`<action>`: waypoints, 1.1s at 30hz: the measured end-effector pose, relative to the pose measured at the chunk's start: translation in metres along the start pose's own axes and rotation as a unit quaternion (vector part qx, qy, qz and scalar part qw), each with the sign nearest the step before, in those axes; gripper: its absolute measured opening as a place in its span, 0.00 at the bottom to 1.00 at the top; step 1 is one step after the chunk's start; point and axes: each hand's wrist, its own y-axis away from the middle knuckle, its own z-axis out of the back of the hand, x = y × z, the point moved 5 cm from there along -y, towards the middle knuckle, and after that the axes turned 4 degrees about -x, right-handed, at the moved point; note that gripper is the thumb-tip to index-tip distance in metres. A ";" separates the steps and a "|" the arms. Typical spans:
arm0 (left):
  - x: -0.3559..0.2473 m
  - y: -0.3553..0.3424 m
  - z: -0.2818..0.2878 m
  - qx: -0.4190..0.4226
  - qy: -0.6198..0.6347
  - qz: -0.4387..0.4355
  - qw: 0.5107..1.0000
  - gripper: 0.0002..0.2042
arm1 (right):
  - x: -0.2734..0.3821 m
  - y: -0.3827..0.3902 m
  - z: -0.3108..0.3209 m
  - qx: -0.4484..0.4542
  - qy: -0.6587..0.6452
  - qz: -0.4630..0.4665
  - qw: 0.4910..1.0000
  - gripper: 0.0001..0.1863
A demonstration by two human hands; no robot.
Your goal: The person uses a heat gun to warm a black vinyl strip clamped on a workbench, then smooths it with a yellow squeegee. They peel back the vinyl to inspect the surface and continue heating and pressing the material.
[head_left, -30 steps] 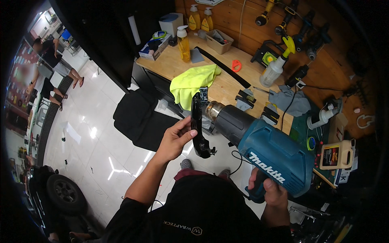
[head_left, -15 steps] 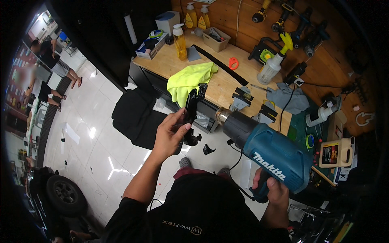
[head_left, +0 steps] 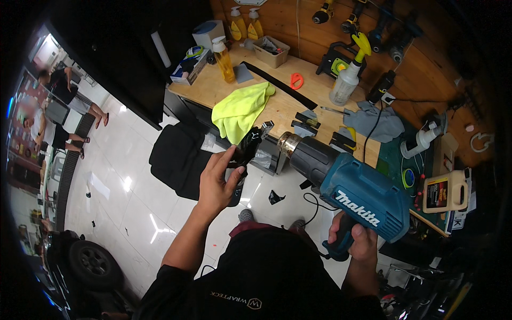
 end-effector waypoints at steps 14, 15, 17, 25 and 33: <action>-0.011 0.033 -0.030 0.051 0.140 0.090 0.985 0.23 | -0.014 0.029 0.236 -0.236 0.387 -0.092 0.887 0.29; -0.011 0.041 -0.033 0.073 0.192 0.138 0.969 0.23 | -0.022 0.020 0.244 -0.236 0.434 -0.072 0.866 0.32; -0.017 0.053 -0.042 0.094 0.266 0.163 0.945 0.23 | -0.050 0.017 0.279 -0.266 0.582 -0.042 0.768 0.35; -0.040 0.077 -0.085 0.161 0.317 0.194 0.914 0.22 | -0.096 -0.078 0.313 -0.173 0.710 -0.042 0.681 0.36; -0.055 0.080 -0.094 0.180 0.333 0.160 0.912 0.22 | -0.133 -0.071 0.308 -0.279 0.689 -0.067 0.666 0.35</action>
